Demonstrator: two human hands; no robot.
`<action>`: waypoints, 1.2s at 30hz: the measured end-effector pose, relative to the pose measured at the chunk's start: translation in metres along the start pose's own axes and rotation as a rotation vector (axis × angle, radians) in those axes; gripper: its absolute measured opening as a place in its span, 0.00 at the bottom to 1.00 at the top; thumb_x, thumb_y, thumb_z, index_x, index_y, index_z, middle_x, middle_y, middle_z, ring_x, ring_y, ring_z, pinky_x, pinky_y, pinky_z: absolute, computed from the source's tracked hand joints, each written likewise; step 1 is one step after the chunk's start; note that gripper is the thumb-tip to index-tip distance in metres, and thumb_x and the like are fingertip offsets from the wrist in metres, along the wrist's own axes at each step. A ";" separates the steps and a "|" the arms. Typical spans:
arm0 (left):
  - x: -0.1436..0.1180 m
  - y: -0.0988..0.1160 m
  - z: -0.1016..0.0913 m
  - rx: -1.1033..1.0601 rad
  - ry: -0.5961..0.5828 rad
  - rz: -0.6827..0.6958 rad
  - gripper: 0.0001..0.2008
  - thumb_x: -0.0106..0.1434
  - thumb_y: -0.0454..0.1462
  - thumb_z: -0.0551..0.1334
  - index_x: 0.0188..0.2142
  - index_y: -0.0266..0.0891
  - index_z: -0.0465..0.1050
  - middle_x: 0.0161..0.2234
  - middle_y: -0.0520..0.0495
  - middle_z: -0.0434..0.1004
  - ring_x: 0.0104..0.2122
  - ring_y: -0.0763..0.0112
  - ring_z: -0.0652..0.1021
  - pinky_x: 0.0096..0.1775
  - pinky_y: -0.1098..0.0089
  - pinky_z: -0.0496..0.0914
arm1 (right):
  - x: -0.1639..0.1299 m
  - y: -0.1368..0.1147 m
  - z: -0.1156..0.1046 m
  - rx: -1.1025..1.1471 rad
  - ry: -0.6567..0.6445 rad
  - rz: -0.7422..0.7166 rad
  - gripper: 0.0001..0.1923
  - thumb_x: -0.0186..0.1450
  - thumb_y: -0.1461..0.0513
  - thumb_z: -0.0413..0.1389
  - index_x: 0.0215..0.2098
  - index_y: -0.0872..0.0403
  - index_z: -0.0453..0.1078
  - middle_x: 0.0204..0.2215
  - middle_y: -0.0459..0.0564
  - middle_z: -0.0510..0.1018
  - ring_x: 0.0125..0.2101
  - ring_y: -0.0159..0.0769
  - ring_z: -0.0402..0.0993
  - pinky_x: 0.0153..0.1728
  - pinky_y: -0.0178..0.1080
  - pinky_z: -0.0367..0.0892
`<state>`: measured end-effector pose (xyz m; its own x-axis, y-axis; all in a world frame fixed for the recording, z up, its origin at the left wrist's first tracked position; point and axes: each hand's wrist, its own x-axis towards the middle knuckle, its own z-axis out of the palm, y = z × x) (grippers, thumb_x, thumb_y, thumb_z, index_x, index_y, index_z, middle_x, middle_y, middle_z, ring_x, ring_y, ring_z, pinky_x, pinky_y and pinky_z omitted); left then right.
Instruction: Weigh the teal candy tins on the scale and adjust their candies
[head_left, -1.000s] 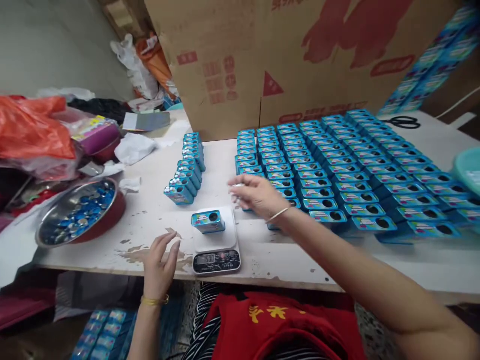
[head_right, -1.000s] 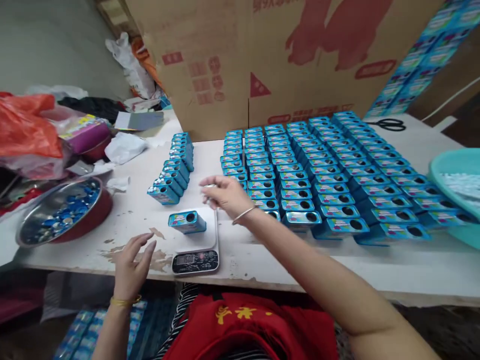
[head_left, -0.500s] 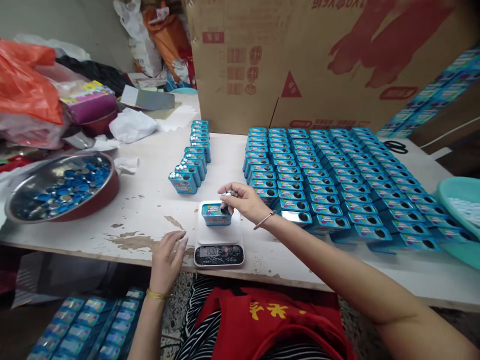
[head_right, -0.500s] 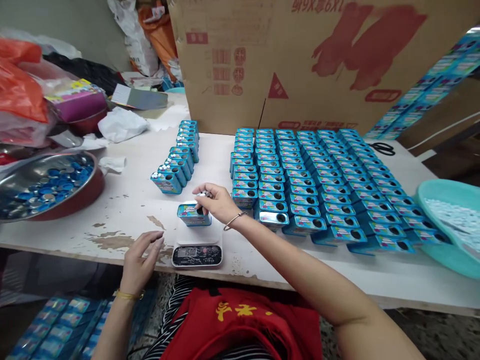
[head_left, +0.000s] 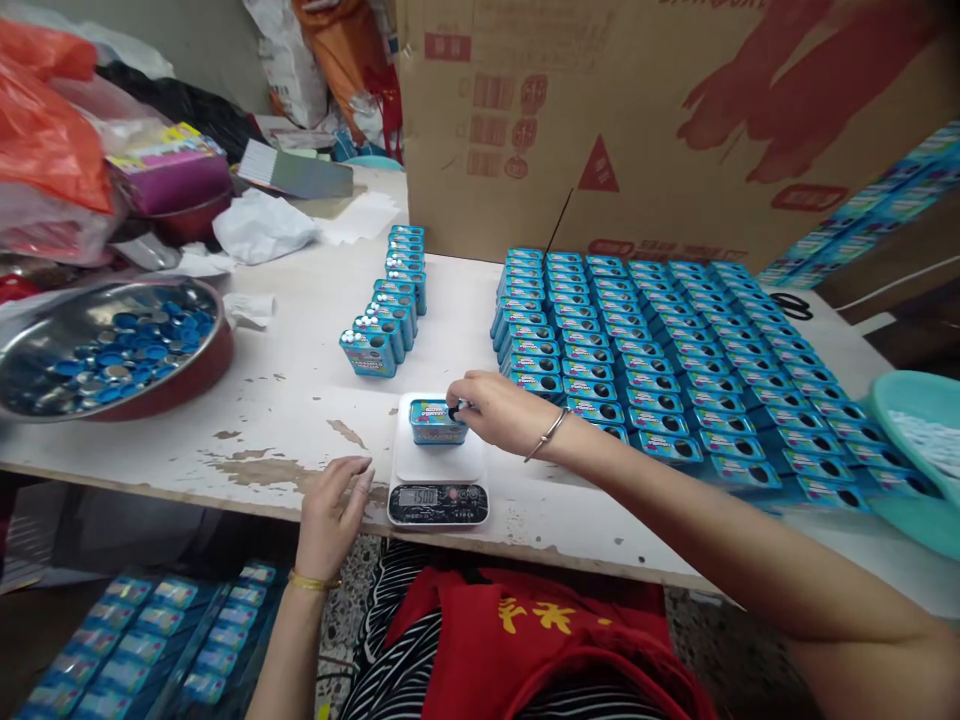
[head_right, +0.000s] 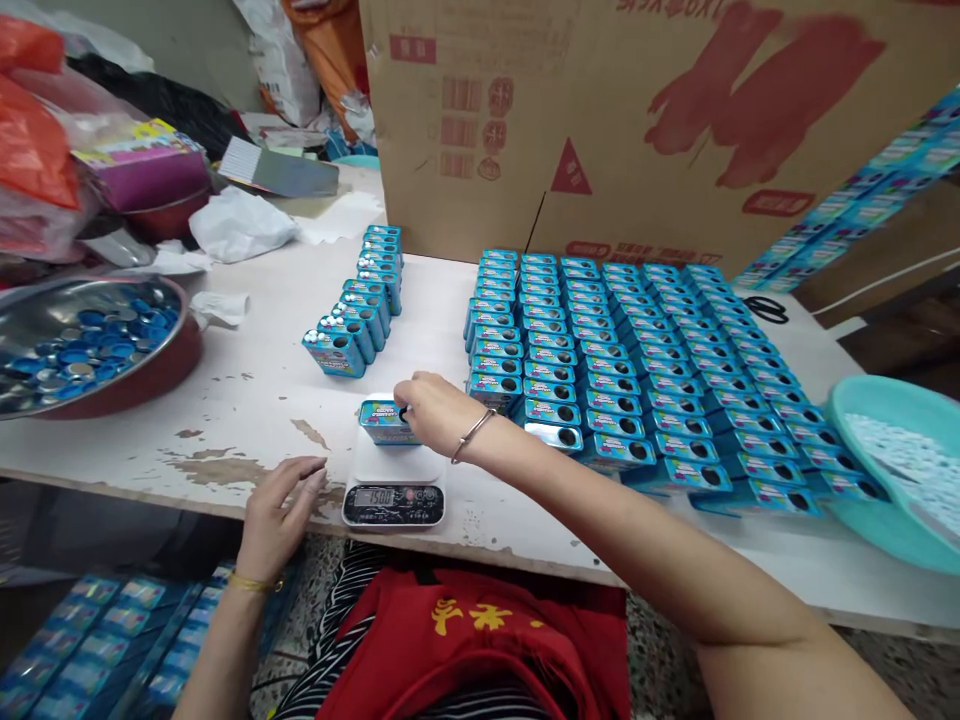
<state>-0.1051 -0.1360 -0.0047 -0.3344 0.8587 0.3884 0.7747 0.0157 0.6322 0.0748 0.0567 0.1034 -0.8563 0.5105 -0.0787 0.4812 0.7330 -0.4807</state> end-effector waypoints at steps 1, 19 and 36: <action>0.000 0.000 0.000 0.003 -0.002 0.003 0.10 0.66 0.40 0.56 0.41 0.39 0.72 0.39 0.45 0.75 0.41 0.68 0.75 0.45 0.66 0.70 | 0.000 -0.001 0.000 -0.018 -0.015 0.004 0.11 0.60 0.71 0.51 0.35 0.57 0.74 0.33 0.55 0.73 0.31 0.34 0.65 0.34 0.34 0.58; -0.005 -0.014 0.006 -0.006 -0.025 -0.056 0.10 0.66 0.40 0.55 0.39 0.38 0.72 0.37 0.46 0.75 0.40 0.69 0.74 0.44 0.67 0.68 | -0.045 0.036 0.022 1.628 0.304 0.665 0.04 0.56 0.69 0.57 0.31 0.59 0.74 0.28 0.52 0.74 0.25 0.26 0.68 0.21 0.25 0.66; -0.004 -0.018 0.011 -0.007 -0.030 -0.027 0.09 0.66 0.38 0.56 0.40 0.38 0.72 0.38 0.46 0.75 0.39 0.70 0.75 0.44 0.68 0.69 | -0.018 0.007 0.017 1.032 0.187 0.366 0.13 0.59 0.56 0.59 0.26 0.59 0.69 0.16 0.41 0.66 0.16 0.22 0.55 0.18 0.30 0.48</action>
<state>-0.1117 -0.1340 -0.0249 -0.3389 0.8728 0.3512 0.7618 0.0355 0.6468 0.0902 0.0444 0.0863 -0.6105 0.7432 -0.2737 0.2376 -0.1578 -0.9585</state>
